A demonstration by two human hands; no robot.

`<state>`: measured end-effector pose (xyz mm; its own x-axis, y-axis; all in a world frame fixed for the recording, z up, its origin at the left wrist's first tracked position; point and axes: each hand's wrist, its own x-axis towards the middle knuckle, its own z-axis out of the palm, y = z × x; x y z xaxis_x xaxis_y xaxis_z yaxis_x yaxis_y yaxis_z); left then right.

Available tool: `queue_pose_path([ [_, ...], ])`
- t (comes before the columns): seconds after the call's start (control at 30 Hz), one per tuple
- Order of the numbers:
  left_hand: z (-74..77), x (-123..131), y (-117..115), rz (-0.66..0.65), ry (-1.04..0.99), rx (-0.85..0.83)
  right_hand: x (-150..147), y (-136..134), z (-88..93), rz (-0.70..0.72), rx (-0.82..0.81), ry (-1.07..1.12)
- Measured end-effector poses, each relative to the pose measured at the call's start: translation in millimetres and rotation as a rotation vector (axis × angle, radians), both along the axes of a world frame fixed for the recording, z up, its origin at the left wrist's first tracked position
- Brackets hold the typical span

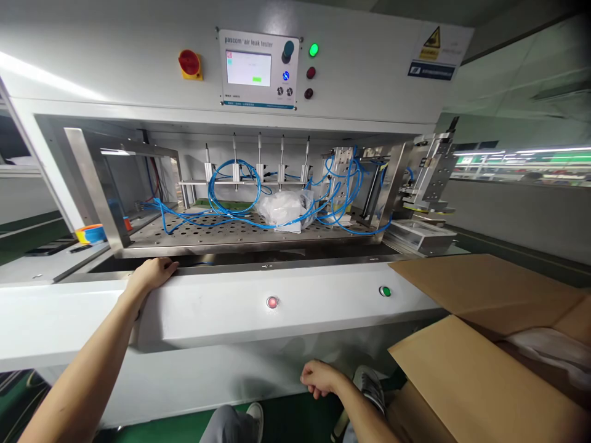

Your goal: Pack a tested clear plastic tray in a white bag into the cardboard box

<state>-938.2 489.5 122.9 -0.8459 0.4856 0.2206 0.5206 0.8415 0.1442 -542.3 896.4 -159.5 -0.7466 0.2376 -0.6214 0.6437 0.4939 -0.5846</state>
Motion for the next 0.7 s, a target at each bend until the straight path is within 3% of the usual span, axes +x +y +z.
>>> queue_pose_path([
  [0.7, 0.1, -1.4, 0.9, 0.006, -0.019, -0.004, 0.0, 2.5, -1.0, -0.004, 0.002, -0.005],
])
